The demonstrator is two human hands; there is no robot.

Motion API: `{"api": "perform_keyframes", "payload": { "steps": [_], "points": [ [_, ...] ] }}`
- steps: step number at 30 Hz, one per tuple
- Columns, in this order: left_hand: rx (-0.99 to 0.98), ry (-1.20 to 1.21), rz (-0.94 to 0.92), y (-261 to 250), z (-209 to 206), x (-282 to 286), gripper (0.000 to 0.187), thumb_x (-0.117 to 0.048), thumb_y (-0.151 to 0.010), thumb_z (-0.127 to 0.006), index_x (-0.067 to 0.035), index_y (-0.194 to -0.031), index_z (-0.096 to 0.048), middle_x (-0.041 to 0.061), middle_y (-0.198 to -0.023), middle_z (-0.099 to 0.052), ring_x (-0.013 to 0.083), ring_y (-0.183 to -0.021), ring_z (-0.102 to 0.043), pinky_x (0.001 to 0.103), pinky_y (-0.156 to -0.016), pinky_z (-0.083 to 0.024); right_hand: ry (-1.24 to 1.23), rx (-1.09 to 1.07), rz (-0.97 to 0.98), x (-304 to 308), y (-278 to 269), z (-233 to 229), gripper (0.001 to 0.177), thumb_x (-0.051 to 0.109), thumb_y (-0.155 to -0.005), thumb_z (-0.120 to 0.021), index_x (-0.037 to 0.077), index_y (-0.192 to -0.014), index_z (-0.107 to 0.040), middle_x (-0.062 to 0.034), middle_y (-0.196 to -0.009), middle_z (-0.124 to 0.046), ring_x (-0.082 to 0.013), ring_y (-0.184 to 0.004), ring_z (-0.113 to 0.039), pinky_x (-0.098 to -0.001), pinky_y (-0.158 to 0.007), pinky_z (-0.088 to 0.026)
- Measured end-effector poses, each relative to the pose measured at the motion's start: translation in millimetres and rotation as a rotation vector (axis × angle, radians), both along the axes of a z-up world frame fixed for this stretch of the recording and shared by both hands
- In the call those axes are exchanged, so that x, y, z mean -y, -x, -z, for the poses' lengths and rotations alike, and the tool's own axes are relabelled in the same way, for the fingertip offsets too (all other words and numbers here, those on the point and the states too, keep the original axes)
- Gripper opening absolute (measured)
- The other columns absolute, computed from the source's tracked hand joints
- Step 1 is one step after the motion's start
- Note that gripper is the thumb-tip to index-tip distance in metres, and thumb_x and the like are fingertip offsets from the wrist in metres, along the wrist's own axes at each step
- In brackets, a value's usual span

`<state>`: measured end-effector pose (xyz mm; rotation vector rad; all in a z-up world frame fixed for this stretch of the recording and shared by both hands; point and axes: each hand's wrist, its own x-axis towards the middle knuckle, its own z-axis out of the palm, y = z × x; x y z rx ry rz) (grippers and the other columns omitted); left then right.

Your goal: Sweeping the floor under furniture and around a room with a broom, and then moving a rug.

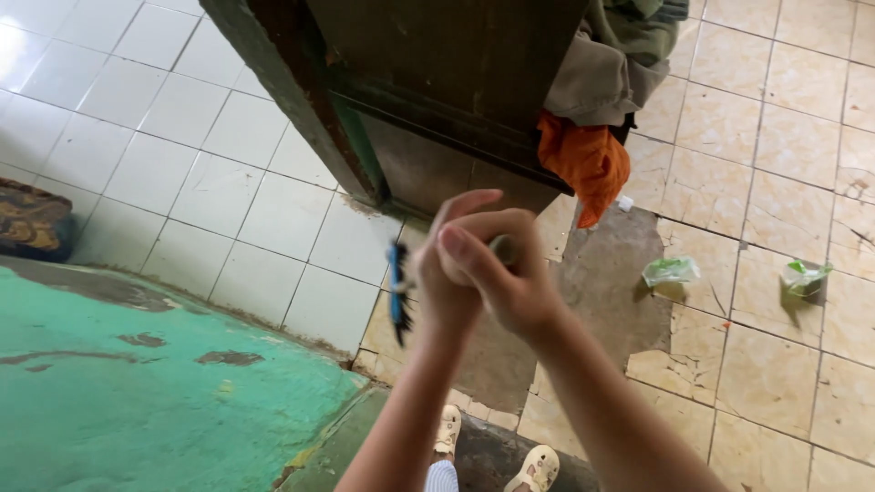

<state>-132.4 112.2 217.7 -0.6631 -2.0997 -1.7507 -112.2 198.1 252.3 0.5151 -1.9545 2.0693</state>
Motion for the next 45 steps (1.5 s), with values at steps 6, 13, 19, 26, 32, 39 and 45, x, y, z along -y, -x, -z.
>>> {"api": "perform_keyframes", "payload": {
  "steps": [6, 13, 19, 26, 32, 39, 45],
  "points": [
    [0.387, 0.091, -0.166, 21.4, 99.4, 34.6, 0.025, -0.014, -0.099, -0.063, -0.015, -0.122, -0.071, 0.001, -0.076, -0.07, 0.0118, -0.072, -0.072, 0.03, -0.061, -0.053, -0.016, 0.22, 0.042, 27.1, 10.6, 111.5, 0.033, 0.014, -0.101, -0.055, 0.002, -0.071, -0.055, -0.0003, -0.065, -0.05, -0.0068, -0.061, -0.045, -0.0271, -0.055, -0.037],
    [0.722, -0.324, 0.428, -27.2, 220.2, -44.1, 0.037, -0.022, -0.1, -0.046, -0.005, -0.122, -0.071, 0.0, -0.09, -0.062, 0.0109, -0.081, -0.057, 0.028, -0.069, -0.047, -0.241, 0.426, 0.354, -21.0, -47.3, 122.1, 0.03, 0.017, -0.098, -0.06, -0.002, -0.076, -0.067, -0.0031, -0.062, -0.061, -0.0079, -0.057, -0.054, -0.028, -0.054, -0.046],
    [0.694, -0.377, 0.336, -99.7, 268.8, -182.1, 0.035, -0.022, -0.11, -0.051, 0.003, -0.134, -0.044, 0.005, -0.121, -0.056, 0.0123, -0.11, -0.051, 0.029, -0.094, -0.047, -0.602, 0.424, 0.539, -121.2, -79.5, 113.4, 0.035, 0.018, -0.099, -0.064, -0.008, -0.076, -0.065, -0.0163, -0.067, -0.066, -0.0191, -0.057, -0.06, -0.0337, -0.059, -0.049],
    [1.006, -0.548, 0.753, -160.3, 289.7, -294.0, 0.04, -0.02, -0.106, -0.047, -0.008, -0.143, -0.043, 0.001, -0.112, -0.054, 0.008, -0.094, -0.05, 0.023, -0.08, -0.047, -0.881, 0.556, 0.387, -211.9, -117.8, 132.8, 0.038, 0.033, -0.095, -0.065, 0.007, -0.067, -0.071, -0.007, -0.062, -0.07, -0.0163, -0.049, -0.061, -0.0331, -0.061, -0.05],
    [0.502, -0.371, 0.709, -159.2, 70.7, -229.2, 0.032, -0.007, -0.098, -0.059, -0.001, -0.128, -0.052, 0.004, -0.104, -0.056, 0.0119, -0.096, -0.052, 0.029, -0.081, -0.047, -0.617, 0.539, 0.186, -202.8, -135.0, 5.8, 0.047, 0.038, -0.098, -0.051, 0.01, -0.06, -0.045, 0.0037, -0.052, -0.035, -0.0111, -0.047, -0.031, -0.0266, -0.044, -0.027],
    [0.422, -0.315, 0.451, -90.2, 38.6, -130.4, 0.02, -0.008, -0.09, -0.06, -0.003, -0.109, -0.058, 0.012, -0.104, -0.065, 0.0193, -0.101, -0.061, 0.034, -0.084, -0.053, 0.097, 0.444, -0.085, -119.1, -91.6, -79.4, 0.03, 0.019, -0.1, -0.043, 0.006, -0.073, -0.045, 0.004, -0.065, -0.033, -0.0076, -0.056, -0.029, -0.0265, -0.05, -0.027],
    [0.098, 0.132, 0.006, 5.0, 8.3, 10.5, 0.024, -0.022, -0.074, -0.079, -0.005, -0.087, -0.067, 0.014, -0.082, -0.073, 0.0292, -0.077, -0.076, 0.039, -0.068, -0.059, 0.081, 0.206, -0.234, -17.3, -4.2, -67.8, 0.025, 0.014, -0.086, -0.038, 0.003, -0.066, -0.048, 0.0008, -0.058, -0.036, -0.0082, -0.051, -0.029, -0.028, -0.049, -0.027]
  ]
}}
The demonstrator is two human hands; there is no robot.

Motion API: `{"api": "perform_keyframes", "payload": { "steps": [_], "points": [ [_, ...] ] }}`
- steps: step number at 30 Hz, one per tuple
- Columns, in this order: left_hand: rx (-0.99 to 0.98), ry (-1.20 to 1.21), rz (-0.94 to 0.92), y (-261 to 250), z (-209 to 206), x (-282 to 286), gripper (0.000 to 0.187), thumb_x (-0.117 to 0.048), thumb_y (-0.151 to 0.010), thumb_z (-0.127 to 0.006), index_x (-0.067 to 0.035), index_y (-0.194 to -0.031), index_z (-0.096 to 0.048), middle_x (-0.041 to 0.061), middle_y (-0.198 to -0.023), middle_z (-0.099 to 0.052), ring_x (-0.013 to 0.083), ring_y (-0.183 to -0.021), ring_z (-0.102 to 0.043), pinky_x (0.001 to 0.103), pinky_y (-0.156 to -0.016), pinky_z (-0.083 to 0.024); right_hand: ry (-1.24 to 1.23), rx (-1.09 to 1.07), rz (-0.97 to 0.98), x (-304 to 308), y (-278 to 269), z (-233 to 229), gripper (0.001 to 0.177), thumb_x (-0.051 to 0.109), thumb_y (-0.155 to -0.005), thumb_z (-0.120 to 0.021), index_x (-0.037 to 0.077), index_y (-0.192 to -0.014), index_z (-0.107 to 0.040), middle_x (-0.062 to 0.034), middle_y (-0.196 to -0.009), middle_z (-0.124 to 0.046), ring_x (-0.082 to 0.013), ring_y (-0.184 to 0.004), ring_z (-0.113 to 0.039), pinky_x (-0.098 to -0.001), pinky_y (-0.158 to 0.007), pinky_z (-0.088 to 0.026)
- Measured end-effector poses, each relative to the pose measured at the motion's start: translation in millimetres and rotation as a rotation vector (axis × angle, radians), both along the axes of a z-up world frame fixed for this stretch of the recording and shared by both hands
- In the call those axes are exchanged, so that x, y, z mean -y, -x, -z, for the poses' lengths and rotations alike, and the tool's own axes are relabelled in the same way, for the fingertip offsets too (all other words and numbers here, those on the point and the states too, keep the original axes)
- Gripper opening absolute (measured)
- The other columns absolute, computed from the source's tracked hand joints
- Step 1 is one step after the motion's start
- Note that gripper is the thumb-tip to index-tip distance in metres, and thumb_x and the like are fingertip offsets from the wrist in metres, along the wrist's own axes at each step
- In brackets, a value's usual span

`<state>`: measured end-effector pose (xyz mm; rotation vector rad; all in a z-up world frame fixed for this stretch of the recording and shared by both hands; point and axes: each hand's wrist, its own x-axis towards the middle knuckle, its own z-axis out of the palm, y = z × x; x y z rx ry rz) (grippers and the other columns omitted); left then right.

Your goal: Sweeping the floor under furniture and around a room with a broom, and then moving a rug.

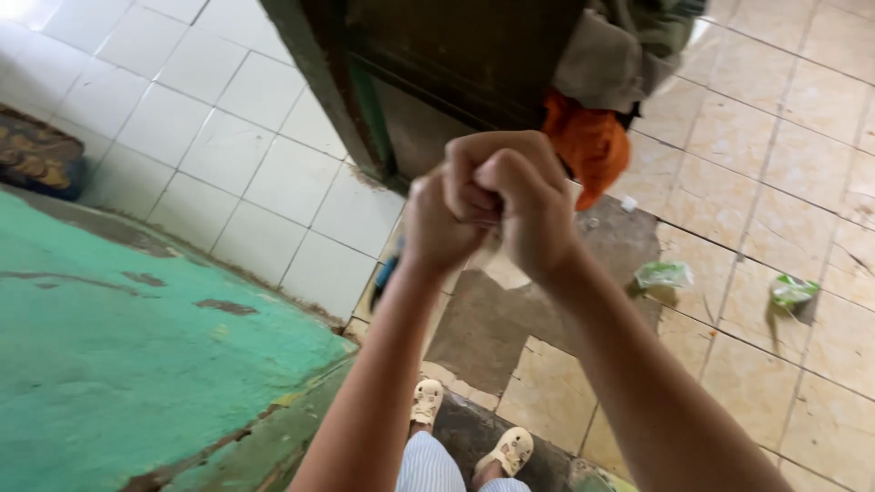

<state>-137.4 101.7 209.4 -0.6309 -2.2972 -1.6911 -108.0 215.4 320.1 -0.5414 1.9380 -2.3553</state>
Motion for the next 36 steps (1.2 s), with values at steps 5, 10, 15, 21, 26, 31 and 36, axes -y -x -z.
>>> {"api": "perform_keyframes", "payload": {
  "steps": [5, 10, 15, 21, 26, 31, 36],
  "points": [
    [0.176, 0.171, -0.193, 49.8, -27.6, 87.4, 0.048, -0.018, -0.081, -0.065, -0.015, -0.128, -0.067, 0.012, -0.086, -0.076, 0.0286, -0.081, -0.076, 0.039, -0.067, -0.057, 0.073, -0.085, 0.039, 90.7, 76.5, 92.5, 0.023, 0.013, -0.085, -0.046, 0.003, -0.065, -0.045, 0.0001, -0.062, -0.04, -0.009, -0.057, -0.034, -0.0306, -0.053, -0.028],
    [0.022, 0.331, -0.163, 89.3, 126.3, 134.8, 0.034, -0.018, -0.085, -0.067, -0.016, -0.119, -0.064, 0.009, -0.088, -0.076, 0.0261, -0.08, -0.074, 0.044, -0.073, -0.055, -0.059, 0.07, 0.154, 138.7, 96.9, 226.4, 0.039, 0.016, -0.103, -0.053, 0.004, -0.066, -0.049, 0.0001, -0.06, -0.046, -0.0085, -0.057, -0.039, -0.031, -0.052, -0.032],
    [-0.177, 0.11, 0.136, 60.4, 195.7, 86.8, 0.013, -0.014, -0.087, -0.064, -0.012, -0.097, -0.072, 0.009, -0.101, -0.078, 0.0248, -0.082, -0.073, 0.036, -0.074, -0.059, -0.431, 0.191, 0.321, 94.9, 52.2, 243.0, 0.039, 0.02, -0.099, -0.057, 0.005, -0.063, -0.061, -0.0011, -0.06, -0.061, -0.0094, -0.049, -0.051, -0.03, -0.046, -0.04],
    [0.313, 0.084, 0.264, 17.3, 206.5, -55.2, 0.02, -0.018, -0.095, -0.061, -0.008, -0.079, -0.069, 0.017, -0.078, -0.073, 0.0335, -0.071, -0.075, 0.04, -0.059, -0.057, -0.49, 0.371, 0.458, -11.7, 26.2, 146.4, 0.045, 0.022, -0.102, -0.054, 0.005, -0.06, -0.058, -0.0032, -0.053, -0.051, -0.0099, -0.049, -0.042, -0.0307, -0.048, -0.035],
    [0.769, -0.325, 0.528, -16.8, 146.6, -103.2, 0.019, -0.011, -0.098, -0.059, -0.007, -0.114, -0.069, 0.017, -0.118, -0.07, 0.0184, -0.106, -0.063, 0.03, -0.09, -0.052, -0.906, 0.515, 0.586, -42.8, 14.8, 163.9, 0.042, 0.023, -0.098, -0.059, -0.007, -0.068, -0.055, -0.0178, -0.053, -0.053, -0.0203, -0.047, -0.045, -0.042, -0.053, -0.041],
    [0.752, -0.38, 0.652, -59.3, 189.6, -158.5, 0.027, -0.008, -0.102, -0.051, -0.008, -0.128, -0.059, 0.006, -0.132, -0.066, 0.0111, -0.091, -0.051, 0.027, -0.081, -0.048, -0.946, 0.421, 0.487, -76.6, -15.7, 168.4, 0.039, 0.025, -0.095, -0.062, 0.001, -0.064, -0.066, -0.0107, -0.055, -0.063, -0.0183, -0.046, -0.052, -0.0392, -0.056, -0.048],
    [0.455, -0.454, 0.75, -86.2, 89.3, -144.2, 0.027, -0.009, -0.106, -0.048, -0.002, -0.128, -0.061, 0.007, -0.131, -0.065, 0.007, -0.112, -0.059, 0.026, -0.102, -0.05, -0.917, 0.458, 0.426, -95.8, -63.1, 96.7, 0.054, 0.03, -0.095, -0.065, 0.004, -0.051, -0.048, -0.0061, -0.044, -0.046, -0.0168, -0.039, -0.036, -0.0343, -0.041, -0.035]
  ]
}}
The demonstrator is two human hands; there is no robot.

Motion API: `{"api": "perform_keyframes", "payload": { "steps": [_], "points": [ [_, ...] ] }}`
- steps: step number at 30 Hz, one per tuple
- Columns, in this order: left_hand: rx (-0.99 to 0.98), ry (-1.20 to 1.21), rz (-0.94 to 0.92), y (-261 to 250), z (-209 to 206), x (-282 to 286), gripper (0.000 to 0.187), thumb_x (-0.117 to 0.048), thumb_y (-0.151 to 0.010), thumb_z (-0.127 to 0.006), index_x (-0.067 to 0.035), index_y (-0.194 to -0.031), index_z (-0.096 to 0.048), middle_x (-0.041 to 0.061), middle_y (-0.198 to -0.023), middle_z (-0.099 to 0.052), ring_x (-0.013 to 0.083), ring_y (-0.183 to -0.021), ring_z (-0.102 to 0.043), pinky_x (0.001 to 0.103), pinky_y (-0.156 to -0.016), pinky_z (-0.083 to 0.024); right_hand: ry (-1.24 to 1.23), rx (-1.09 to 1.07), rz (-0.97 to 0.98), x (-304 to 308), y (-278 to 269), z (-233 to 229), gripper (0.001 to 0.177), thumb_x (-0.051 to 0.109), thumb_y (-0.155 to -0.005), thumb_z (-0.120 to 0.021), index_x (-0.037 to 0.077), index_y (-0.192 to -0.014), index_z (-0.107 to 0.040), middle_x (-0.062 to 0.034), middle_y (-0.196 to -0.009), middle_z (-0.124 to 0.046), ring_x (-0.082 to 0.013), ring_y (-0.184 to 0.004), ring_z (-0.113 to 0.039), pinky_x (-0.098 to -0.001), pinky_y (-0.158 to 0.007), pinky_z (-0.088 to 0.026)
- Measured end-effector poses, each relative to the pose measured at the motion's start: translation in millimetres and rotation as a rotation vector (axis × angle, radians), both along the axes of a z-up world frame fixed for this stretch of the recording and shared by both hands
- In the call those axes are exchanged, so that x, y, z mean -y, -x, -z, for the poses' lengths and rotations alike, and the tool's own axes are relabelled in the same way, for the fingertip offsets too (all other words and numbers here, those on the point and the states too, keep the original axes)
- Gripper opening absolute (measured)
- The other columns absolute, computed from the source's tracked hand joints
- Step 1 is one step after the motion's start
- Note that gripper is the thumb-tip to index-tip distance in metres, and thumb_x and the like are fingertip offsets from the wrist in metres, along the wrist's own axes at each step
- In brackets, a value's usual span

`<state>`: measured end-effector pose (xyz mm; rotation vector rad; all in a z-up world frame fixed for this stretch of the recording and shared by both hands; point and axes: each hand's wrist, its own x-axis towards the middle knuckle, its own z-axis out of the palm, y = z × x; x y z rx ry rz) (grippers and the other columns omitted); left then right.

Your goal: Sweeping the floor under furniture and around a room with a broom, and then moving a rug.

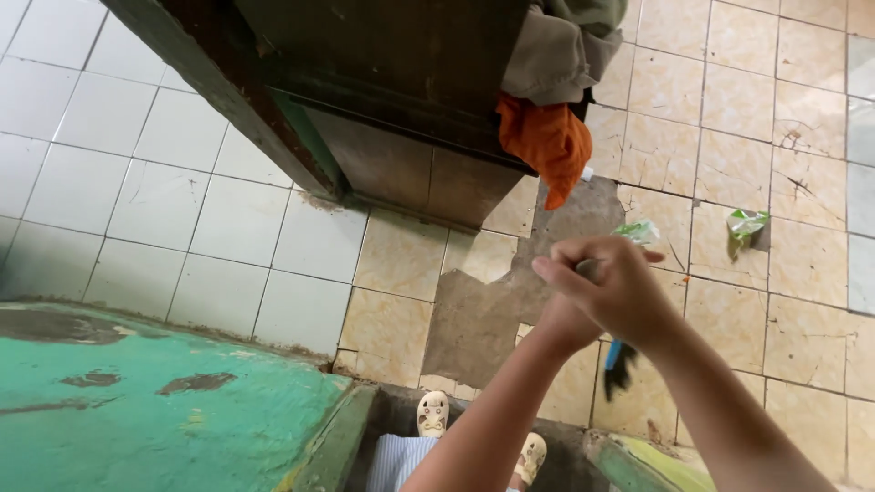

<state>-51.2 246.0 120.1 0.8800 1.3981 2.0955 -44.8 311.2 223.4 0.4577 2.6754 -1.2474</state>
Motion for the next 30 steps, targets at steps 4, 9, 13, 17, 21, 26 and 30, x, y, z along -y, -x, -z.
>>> {"api": "perform_keyframes", "payload": {
  "steps": [4, 9, 13, 17, 21, 26, 30],
  "points": [
    [-0.085, 0.182, 0.145, -6.1, -55.5, 35.8, 0.017, -0.015, -0.098, -0.059, 0.0, -0.089, -0.057, 0.015, -0.091, -0.067, 0.0194, -0.081, -0.062, 0.034, -0.071, -0.055, 0.303, -0.282, -0.102, 14.5, -35.0, -76.6, 0.046, 0.025, -0.094, -0.065, 0.012, -0.055, -0.045, 0.0035, -0.045, -0.042, -0.0069, -0.04, -0.036, -0.0224, -0.037, -0.03],
    [-0.196, 0.606, 0.218, -9.1, -114.2, 105.4, 0.019, -0.025, -0.091, -0.059, -0.008, -0.085, -0.068, 0.01, -0.089, -0.077, 0.021, -0.083, -0.074, 0.034, -0.076, -0.061, 0.698, -0.464, -0.183, 49.0, -65.1, -88.1, 0.044, 0.025, -0.102, -0.066, 0.011, -0.061, -0.053, 0.0042, -0.052, -0.045, -0.0065, -0.047, -0.04, -0.0252, -0.047, -0.036],
    [-0.291, 0.834, -0.068, -21.8, -101.6, 160.1, 0.023, -0.024, -0.088, -0.06, -0.013, -0.104, -0.072, 0.01, -0.1, -0.078, 0.028, -0.088, -0.075, 0.04, -0.078, -0.06, 0.755, -0.477, -0.158, 93.4, -74.6, -28.7, 0.038, 0.02, -0.094, -0.065, 0.01, -0.059, -0.057, 0.0035, -0.052, -0.051, -0.0039, -0.046, -0.042, -0.0228, -0.045, -0.033],
    [-0.317, 1.025, -0.271, -50.3, -25.1, 217.2, 0.04, -0.026, -0.083, -0.067, -0.019, -0.123, -0.067, 0.015, -0.102, -0.075, 0.0337, -0.094, -0.072, 0.046, -0.079, -0.057, 0.884, -0.428, 0.018, 158.1, -103.4, 121.6, 0.018, 0.011, -0.096, -0.067, 0.003, -0.079, -0.068, -0.0005, -0.072, -0.065, -0.0065, -0.063, -0.057, -0.0247, -0.057, -0.047],
    [-0.475, 1.174, -0.168, -91.4, 125.1, 245.8, 0.022, -0.025, -0.087, -0.069, -0.014, -0.105, -0.071, 0.014, -0.099, -0.075, 0.0361, -0.099, -0.069, 0.049, -0.083, -0.052, 0.996, -0.366, 0.099, 190.9, -154.6, 216.3, 0.028, 0.011, -0.101, -0.068, -0.001, -0.076, -0.066, -0.0022, -0.067, -0.059, -0.0085, -0.058, -0.048, -0.0259, -0.052, -0.039],
    [-0.364, 0.706, -0.196, -133.6, 151.1, 204.3, 0.014, -0.004, -0.083, -0.064, -0.006, -0.092, -0.074, 0.01, -0.093, -0.077, 0.0217, -0.091, -0.069, 0.035, -0.078, -0.057, 0.713, -0.369, 0.004, 137.5, -178.7, 196.9, 0.015, 0.01, -0.092, -0.067, -0.003, -0.086, -0.072, -0.0032, -0.077, -0.07, -0.0085, -0.074, -0.062, -0.0271, -0.066, -0.053],
    [-0.035, 0.357, -0.016, -175.3, 69.5, 143.4, 0.021, -0.001, -0.091, -0.056, -0.003, -0.104, -0.073, 0.009, -0.097, -0.077, 0.0102, -0.09, -0.066, 0.029, -0.08, -0.056, 0.328, -0.109, 0.049, 98.1, -206.0, 81.1, 0.024, 0.015, -0.092, -0.067, -0.004, -0.078, -0.073, -0.007, -0.065, -0.069, -0.0142, -0.061, -0.058, -0.0321, -0.058, -0.049]
  ]
}}
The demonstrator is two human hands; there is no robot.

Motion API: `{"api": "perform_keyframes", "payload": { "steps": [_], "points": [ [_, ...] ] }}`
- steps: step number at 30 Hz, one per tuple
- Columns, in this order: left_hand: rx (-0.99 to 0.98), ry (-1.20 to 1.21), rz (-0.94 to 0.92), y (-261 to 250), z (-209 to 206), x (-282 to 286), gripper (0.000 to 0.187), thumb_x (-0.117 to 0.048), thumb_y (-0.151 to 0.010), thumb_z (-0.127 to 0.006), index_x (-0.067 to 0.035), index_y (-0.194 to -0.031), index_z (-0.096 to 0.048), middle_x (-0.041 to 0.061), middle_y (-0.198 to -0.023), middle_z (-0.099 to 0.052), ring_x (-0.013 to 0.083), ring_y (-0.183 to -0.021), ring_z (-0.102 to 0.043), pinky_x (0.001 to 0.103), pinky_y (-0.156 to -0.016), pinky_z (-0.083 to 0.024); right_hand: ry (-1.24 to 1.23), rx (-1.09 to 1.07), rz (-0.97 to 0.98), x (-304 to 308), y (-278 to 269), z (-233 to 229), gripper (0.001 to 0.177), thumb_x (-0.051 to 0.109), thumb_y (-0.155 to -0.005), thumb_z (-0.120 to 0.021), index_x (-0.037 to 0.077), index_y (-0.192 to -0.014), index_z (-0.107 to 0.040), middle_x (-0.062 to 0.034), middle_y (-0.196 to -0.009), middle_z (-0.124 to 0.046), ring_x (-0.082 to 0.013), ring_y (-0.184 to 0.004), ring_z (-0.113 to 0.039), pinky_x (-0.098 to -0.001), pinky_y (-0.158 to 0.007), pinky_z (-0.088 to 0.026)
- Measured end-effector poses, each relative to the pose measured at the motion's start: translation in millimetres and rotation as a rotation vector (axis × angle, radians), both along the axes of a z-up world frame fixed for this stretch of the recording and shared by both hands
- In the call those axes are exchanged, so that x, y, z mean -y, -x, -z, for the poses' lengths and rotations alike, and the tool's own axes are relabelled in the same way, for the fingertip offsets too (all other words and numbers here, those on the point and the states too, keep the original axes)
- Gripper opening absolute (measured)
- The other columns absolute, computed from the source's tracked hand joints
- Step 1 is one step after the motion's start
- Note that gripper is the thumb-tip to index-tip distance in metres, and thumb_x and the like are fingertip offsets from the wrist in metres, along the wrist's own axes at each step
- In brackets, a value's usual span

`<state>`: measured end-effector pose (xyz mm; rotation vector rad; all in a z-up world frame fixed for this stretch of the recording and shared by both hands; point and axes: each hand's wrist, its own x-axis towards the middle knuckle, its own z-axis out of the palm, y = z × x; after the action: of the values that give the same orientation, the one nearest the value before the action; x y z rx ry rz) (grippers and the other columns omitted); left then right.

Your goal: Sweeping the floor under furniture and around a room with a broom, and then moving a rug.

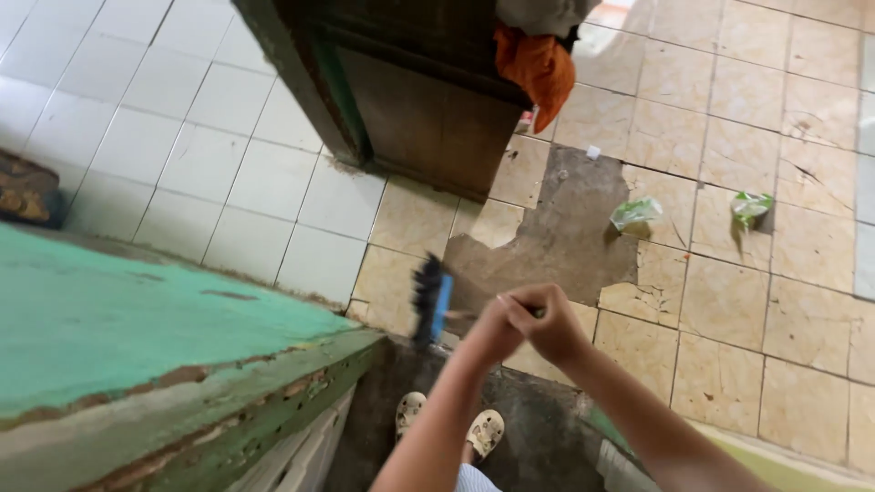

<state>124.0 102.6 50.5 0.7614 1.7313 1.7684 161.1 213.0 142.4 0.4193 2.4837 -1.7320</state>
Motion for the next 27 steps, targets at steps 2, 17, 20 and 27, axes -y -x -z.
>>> {"api": "perform_keyframes", "payload": {
  "steps": [2, 17, 20, 27],
  "points": [
    [-0.018, -0.149, 0.03, -22.1, 3.4, -25.6, 0.021, -0.001, -0.094, -0.055, -0.002, -0.108, -0.071, 0.01, -0.103, -0.075, 0.0147, -0.099, -0.067, 0.03, -0.088, -0.056, -0.15, -0.037, -0.023, -12.3, -16.5, -21.6, 0.026, 0.016, -0.09, -0.069, -0.005, -0.074, -0.07, -0.0125, -0.063, -0.067, -0.0161, -0.058, -0.06, -0.034, -0.058, -0.049],
    [-0.137, -0.001, 0.211, -25.0, -64.3, -56.2, 0.036, -0.006, -0.096, -0.057, -0.009, -0.131, -0.063, 0.012, -0.129, -0.066, 0.0231, -0.12, -0.062, 0.034, -0.103, -0.048, -0.169, -0.105, 0.128, -29.5, -24.4, -53.0, 0.032, 0.016, -0.09, -0.068, -0.002, -0.064, -0.06, -0.0101, -0.053, -0.055, -0.0119, -0.049, -0.045, -0.0334, -0.05, -0.04],
    [-0.276, 0.084, 0.258, -2.2, -106.6, -44.2, 0.026, -0.01, -0.096, -0.06, -0.006, -0.121, -0.065, 0.014, -0.119, -0.07, 0.029, -0.11, -0.068, 0.038, -0.093, -0.053, -0.022, -0.142, 0.142, -23.6, -21.2, -99.3, 0.038, 0.018, -0.094, -0.067, 0.005, -0.058, -0.061, -0.0031, -0.051, -0.054, -0.0084, -0.046, -0.041, -0.0292, -0.046, -0.034],
    [-0.43, 0.653, 0.307, 33.6, -135.5, 10.0, 0.016, -0.017, -0.094, -0.056, -0.006, -0.096, -0.068, 0.011, -0.089, -0.075, 0.0258, -0.081, -0.075, 0.038, -0.071, -0.063, 0.265, -0.315, 0.019, 4.1, -4.7, -88.6, 0.044, 0.019, -0.097, -0.062, 0.013, -0.056, -0.049, 0.0025, -0.049, -0.047, -0.0058, -0.041, -0.036, -0.0229, -0.038, -0.028]
  ]
}}
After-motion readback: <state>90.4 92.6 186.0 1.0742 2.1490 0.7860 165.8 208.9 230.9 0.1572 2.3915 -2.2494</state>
